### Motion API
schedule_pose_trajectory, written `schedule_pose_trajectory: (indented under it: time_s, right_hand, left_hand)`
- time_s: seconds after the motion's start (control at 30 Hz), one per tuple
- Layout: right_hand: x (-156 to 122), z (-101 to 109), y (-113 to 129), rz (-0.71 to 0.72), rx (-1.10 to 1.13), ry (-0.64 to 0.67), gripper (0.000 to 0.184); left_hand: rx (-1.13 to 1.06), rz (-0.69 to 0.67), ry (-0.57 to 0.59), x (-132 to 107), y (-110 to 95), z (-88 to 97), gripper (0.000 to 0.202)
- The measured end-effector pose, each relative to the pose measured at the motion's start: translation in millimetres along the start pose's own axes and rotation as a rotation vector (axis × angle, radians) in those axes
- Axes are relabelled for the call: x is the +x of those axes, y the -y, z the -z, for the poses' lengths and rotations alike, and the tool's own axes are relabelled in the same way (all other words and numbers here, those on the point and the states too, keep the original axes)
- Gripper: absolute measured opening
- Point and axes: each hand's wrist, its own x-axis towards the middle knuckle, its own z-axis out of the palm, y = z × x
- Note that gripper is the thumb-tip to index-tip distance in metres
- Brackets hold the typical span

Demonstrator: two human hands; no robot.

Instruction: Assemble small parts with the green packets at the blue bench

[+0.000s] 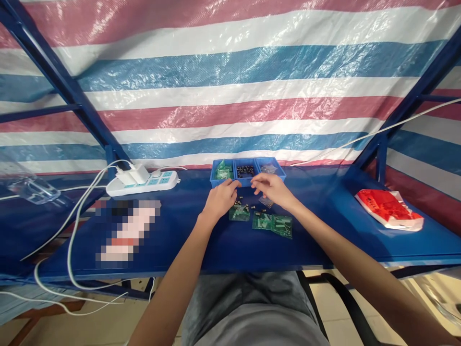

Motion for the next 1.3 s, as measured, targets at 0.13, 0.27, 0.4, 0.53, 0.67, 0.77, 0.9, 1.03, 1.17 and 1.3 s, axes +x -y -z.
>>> schedule_pose_trajectory:
  time_s: [0.13, 0.27, 0.4, 0.53, 0.67, 0.77, 0.9, 1.03, 1.17, 1.3]
  right_hand:
    - [-15, -5, -4, 0.102, -0.278, 0.129, 0.016]
    - [-16, -7, 1, 0.224, -0.424, 0.201, 0.021]
    - [-16, -8, -2, 0.26, -0.56, 0.241, 0.02]
    - [-15, -9, -10, 0.269, -0.648, 0.213, 0.017]
    - [-13, -10, -13, 0.26, -0.683, 0.188, 0.014]
    - [-13, -11, -10, 0.266, -0.67, 0.189, 0.015]
    - [-14, -11, -6, 0.248, -0.586, 0.231, 0.02]
    - [-14, -11, -5, 0.239, -0.568, 0.233, 0.02]
    - [-15, -10, -3, 0.248, -0.585, 0.238, 0.019]
    - [-16, -8, -4, 0.23, -0.579, 0.205, 0.018]
  left_hand:
    - [0.002, 0.018, -0.019, 0, 7, 2.1, 0.029]
    - [-0.049, 0.037, 0.026, 0, 4, 3.1, 0.025]
    - [-0.086, 0.043, 0.054, 0, -1, 2.3, 0.021]
    - [-0.115, 0.031, 0.075, 0, 0, 1.3, 0.02]
    - [-0.137, 0.017, 0.068, 1, 3, -0.6, 0.021]
    - [-0.154, 0.008, 0.072, 1, 5, -3.4, 0.02]
    - [-0.183, 0.003, 0.137, 3, 6, -7.8, 0.017]
    - [-0.208, -0.007, 0.145, 5, 7, -12.3, 0.01]
    - [-0.233, -0.051, 0.132, 5, 6, -15.3, 0.011]
    - [-0.254, -0.092, 0.097, 3, 4, -15.0, 0.014]
